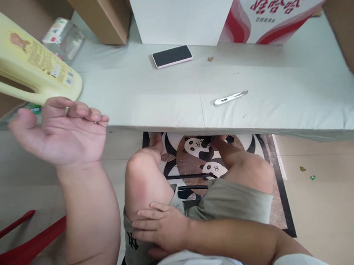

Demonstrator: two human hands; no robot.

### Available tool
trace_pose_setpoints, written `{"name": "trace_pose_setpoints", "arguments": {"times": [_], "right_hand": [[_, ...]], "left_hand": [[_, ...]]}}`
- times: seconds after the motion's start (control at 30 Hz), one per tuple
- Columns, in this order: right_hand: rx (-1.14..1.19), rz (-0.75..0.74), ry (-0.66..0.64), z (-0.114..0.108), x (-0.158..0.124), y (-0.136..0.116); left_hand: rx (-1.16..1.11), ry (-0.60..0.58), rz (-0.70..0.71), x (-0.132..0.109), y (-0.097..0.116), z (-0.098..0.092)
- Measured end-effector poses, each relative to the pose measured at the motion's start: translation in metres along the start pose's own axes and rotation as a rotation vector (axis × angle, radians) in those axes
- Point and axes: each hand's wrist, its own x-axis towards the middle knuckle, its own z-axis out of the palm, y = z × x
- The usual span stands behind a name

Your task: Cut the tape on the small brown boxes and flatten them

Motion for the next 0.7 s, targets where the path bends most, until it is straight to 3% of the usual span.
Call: {"name": "trace_pose_setpoints", "arguments": {"times": [0.1, 0.17, 0.23, 0.3, 0.37, 0.47, 0.6, 0.7], "right_hand": [[0.11, -0.043, 0.116, -0.008, -0.013, -0.004], [0.17, 0.017, 0.348, -0.035, -0.02, 0.002], [0.237, 0.266, 0.624, -0.068, -0.028, 0.013], [0.378, 0.544, 0.773, -0.1, -0.037, 0.022], [0.525, 0.702, 0.795, -0.124, -0.046, 0.027], [0.594, 0.785, 0.78, -0.145, -0.054, 0.028], [0.543, 0.786, 0.773, -0.162, -0.053, 0.031], [0.49, 0.631, 0.822, -0.184, -0.043, 0.041]], "left_hand": [[-0.044, 0.016, -0.035, 0.0, 0.0, 0.008], [-0.084, 0.038, -0.06, 0.002, 0.001, 0.018], [-0.137, 0.045, -0.079, 0.006, 0.001, 0.034], [-0.192, 0.02, -0.101, 0.014, -0.005, 0.054], [-0.211, -0.035, -0.152, 0.025, -0.019, 0.074], [-0.175, -0.132, -0.274, 0.041, -0.052, 0.091], [-0.178, -0.229, -0.348, 0.052, -0.097, 0.086], [-0.192, -0.2, -0.385, 0.055, -0.113, 0.072]]}}
